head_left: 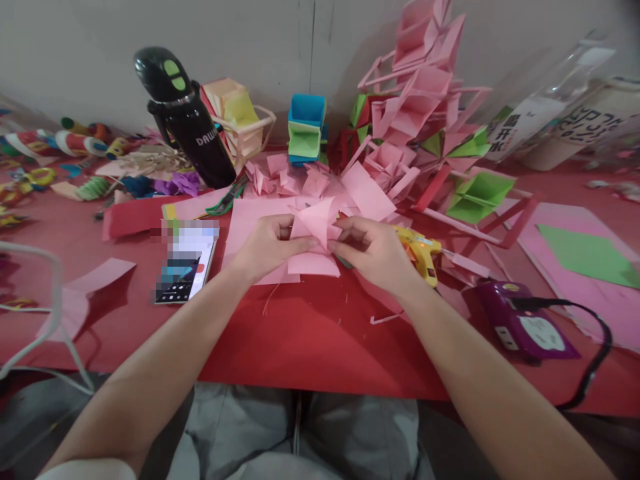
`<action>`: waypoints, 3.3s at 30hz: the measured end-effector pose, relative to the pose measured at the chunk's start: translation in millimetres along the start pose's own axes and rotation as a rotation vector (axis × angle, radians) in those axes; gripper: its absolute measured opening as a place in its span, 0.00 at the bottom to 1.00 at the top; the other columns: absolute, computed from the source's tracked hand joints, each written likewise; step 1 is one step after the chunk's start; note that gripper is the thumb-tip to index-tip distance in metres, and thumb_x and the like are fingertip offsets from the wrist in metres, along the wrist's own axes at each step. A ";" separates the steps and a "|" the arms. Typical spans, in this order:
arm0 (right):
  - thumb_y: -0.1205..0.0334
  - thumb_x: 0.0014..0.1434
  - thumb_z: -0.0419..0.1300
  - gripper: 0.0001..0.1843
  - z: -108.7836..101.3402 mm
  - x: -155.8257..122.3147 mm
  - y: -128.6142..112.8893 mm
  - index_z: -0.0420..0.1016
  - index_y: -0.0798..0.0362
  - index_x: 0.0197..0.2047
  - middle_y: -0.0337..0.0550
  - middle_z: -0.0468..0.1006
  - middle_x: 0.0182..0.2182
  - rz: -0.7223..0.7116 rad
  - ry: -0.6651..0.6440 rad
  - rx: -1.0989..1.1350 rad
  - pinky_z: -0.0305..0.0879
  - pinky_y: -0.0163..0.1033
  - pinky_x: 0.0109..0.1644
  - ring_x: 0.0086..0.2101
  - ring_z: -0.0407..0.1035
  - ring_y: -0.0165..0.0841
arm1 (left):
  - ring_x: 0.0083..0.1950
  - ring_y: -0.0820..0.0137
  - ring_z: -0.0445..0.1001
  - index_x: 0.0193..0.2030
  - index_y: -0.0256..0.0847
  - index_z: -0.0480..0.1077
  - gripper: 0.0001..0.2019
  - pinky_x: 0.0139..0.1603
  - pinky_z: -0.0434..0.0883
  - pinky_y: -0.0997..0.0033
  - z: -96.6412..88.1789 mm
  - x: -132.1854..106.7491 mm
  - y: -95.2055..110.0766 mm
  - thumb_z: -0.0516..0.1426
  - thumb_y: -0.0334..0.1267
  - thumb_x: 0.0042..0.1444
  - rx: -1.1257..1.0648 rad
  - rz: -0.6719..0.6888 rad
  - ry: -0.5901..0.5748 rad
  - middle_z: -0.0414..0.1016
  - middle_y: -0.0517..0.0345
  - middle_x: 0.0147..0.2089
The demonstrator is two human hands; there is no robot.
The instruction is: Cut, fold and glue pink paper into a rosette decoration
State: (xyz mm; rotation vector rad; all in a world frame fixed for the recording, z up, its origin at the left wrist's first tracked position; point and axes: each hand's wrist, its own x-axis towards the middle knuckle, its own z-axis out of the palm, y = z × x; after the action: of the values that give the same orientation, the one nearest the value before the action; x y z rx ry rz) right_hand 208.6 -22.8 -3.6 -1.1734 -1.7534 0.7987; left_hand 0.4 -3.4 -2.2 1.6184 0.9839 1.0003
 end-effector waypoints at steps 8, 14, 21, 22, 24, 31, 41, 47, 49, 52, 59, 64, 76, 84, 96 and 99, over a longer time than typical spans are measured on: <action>0.62 0.56 0.67 0.13 -0.5 -1.7 0.4 0.76 0.53 0.46 0.41 0.80 0.34 -0.039 -0.019 -0.097 0.70 0.39 0.36 0.30 0.72 0.32 | 0.33 0.69 0.73 0.35 0.37 0.76 0.14 0.30 0.68 0.72 -3.0 -0.1 0.7 0.67 0.46 0.50 0.048 -0.037 -0.004 0.76 0.56 0.31; 0.63 0.56 0.66 0.13 -1.0 -1.8 -3.5 0.75 0.53 0.45 0.43 0.80 0.34 -0.026 -0.036 -0.087 0.71 0.40 0.37 0.32 0.74 0.33 | 0.24 0.77 0.57 0.23 0.39 0.62 0.21 0.23 0.55 0.75 -5.3 -0.2 8.0 0.63 0.51 0.56 0.113 -0.045 0.011 0.57 0.65 0.23; 0.60 0.56 0.67 0.15 -0.2 -2.1 0.9 0.74 0.52 0.47 0.42 0.79 0.32 -0.011 -0.054 -0.034 0.72 0.41 0.38 0.32 0.74 0.34 | 0.23 0.77 0.53 0.24 0.40 0.59 0.23 0.22 0.54 0.74 -4.1 1.6 7.8 0.56 0.55 0.62 0.061 -0.038 0.075 0.52 0.66 0.22; 0.59 0.56 0.67 0.15 0.0 -2.2 1.9 0.74 0.52 0.46 0.42 0.79 0.33 -0.011 -0.053 -0.029 0.72 0.41 0.38 0.32 0.74 0.34 | 0.23 0.77 0.53 0.24 0.40 0.61 0.22 0.23 0.55 0.74 -4.4 2.1 6.3 0.57 0.53 0.61 0.071 -0.024 0.093 0.53 0.66 0.22; 0.58 0.56 0.67 0.15 0.1 -2.3 2.8 0.73 0.52 0.46 0.42 0.79 0.34 -0.012 -0.053 -0.029 0.72 0.41 0.38 0.32 0.74 0.34 | 0.24 0.76 0.55 0.27 0.40 0.68 0.18 0.24 0.56 0.74 -5.3 3.0 3.3 0.59 0.51 0.60 0.058 0.001 0.125 0.57 0.65 0.23; 0.58 0.63 0.59 0.08 -1.5 -0.9 -5.5 0.74 0.53 0.35 0.41 0.78 0.30 -0.050 -0.050 -0.072 0.67 0.39 0.37 0.31 0.70 0.31 | 0.29 0.73 0.66 0.30 0.40 0.77 0.12 0.30 0.65 0.72 -4.8 1.6 0.7 0.63 0.47 0.57 0.020 0.032 0.173 0.71 0.60 0.27; 0.54 0.56 0.68 0.10 1.7 3.0 -0.4 0.78 0.50 0.38 0.45 0.78 0.44 -0.040 0.132 0.161 0.73 0.41 0.46 0.46 0.73 0.36 | 0.37 0.70 0.75 0.38 0.39 0.79 0.12 0.36 0.71 0.71 -3.3 2.7 -0.6 0.66 0.45 0.53 -0.074 0.057 0.227 0.81 0.54 0.38; 0.49 0.60 0.64 0.15 -3.0 2.6 -3.3 0.76 0.48 0.45 0.44 0.82 0.43 0.041 0.076 0.325 0.75 0.45 0.51 0.44 0.77 0.36 | 0.32 0.73 0.73 0.45 0.42 0.78 0.14 0.28 0.67 0.74 -6.4 3.7 -5.7 0.67 0.44 0.53 -0.168 0.031 0.172 0.80 0.55 0.39; 0.48 0.60 0.64 0.16 -3.4 1.3 -6.5 0.76 0.48 0.47 0.45 0.81 0.45 0.025 0.051 0.342 0.74 0.46 0.53 0.46 0.77 0.37 | 0.30 0.74 0.72 0.45 0.43 0.77 0.13 0.27 0.66 0.75 -6.7 3.2 -5.1 0.66 0.43 0.54 -0.178 0.034 0.183 0.79 0.57 0.37; 0.50 0.56 0.68 0.18 -1.0 -0.2 -10.1 0.76 0.48 0.48 0.45 0.81 0.48 -0.001 0.036 0.347 0.75 0.45 0.51 0.46 0.77 0.37 | 0.30 0.76 0.71 0.42 0.43 0.75 0.09 0.28 0.67 0.75 -6.8 2.9 -4.5 0.65 0.41 0.55 -0.175 0.067 0.222 0.77 0.59 0.34; 0.58 0.54 0.69 0.18 5.3 -0.9 -1.2 0.81 0.50 0.49 0.44 0.83 0.41 -0.012 0.146 0.133 0.76 0.45 0.47 0.40 0.76 0.36 | 0.40 0.69 0.77 0.41 0.40 0.78 0.11 0.41 0.74 0.70 -3.3 3.5 -3.8 0.67 0.40 0.51 -0.105 0.120 0.235 0.81 0.54 0.40; 0.62 0.55 0.66 0.20 5.3 -2.1 -0.1 0.80 0.49 0.52 0.44 0.83 0.45 -0.046 0.182 0.045 0.73 0.48 0.52 0.45 0.76 0.40 | 0.40 0.68 0.79 0.40 0.39 0.80 0.12 0.44 0.76 0.67 1.0 0.2 3.7 0.69 0.39 0.49 -0.041 0.122 0.264 0.83 0.55 0.38; 0.63 0.62 0.61 0.11 1.9 -2.2 0.3 0.80 0.48 0.47 0.43 0.78 0.37 -0.177 0.116 -0.212 0.68 0.44 0.45 0.38 0.72 0.37 | 0.41 0.64 0.81 0.42 0.44 0.82 0.11 0.45 0.77 0.65 3.5 -5.7 6.3 0.68 0.41 0.52 0.251 0.192 0.292 0.84 0.53 0.42; 0.63 0.62 0.61 0.07 1.5 -2.6 -4.9 0.82 0.48 0.41 0.44 0.75 0.37 -0.204 0.139 -0.213 0.68 0.45 0.45 0.39 0.71 0.37 | 0.41 0.67 0.79 0.39 0.43 0.80 0.06 0.43 0.74 0.68 2.5 -3.7 4.6 0.65 0.40 0.56 0.302 0.218 0.272 0.83 0.55 0.40; 0.69 0.61 0.62 0.08 -0.8 -3.7 -8.7 0.81 0.49 0.37 0.44 0.79 0.39 -0.327 0.221 -0.224 0.72 0.43 0.45 0.40 0.75 0.35 | 0.40 0.69 0.77 0.39 0.42 0.79 0.05 0.37 0.73 0.72 0.5 -3.5 6.3 0.63 0.38 0.57 0.311 0.369 0.223 0.82 0.54 0.42; 0.70 0.62 0.60 0.09 0.5 -3.9 -7.0 0.81 0.49 0.37 0.44 0.81 0.39 -0.425 0.274 -0.225 0.73 0.42 0.43 0.39 0.76 0.34 | 0.45 0.67 0.79 0.41 0.40 0.77 0.09 0.43 0.77 0.70 1.8 -4.7 7.9 0.65 0.39 0.55 0.089 0.279 0.172 0.80 0.51 0.49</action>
State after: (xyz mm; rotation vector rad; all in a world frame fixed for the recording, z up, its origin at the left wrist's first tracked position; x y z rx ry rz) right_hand 206.2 -28.9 1.0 -0.9472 -1.8006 0.1830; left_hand 1.5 -10.0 4.3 1.8006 0.9433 1.3182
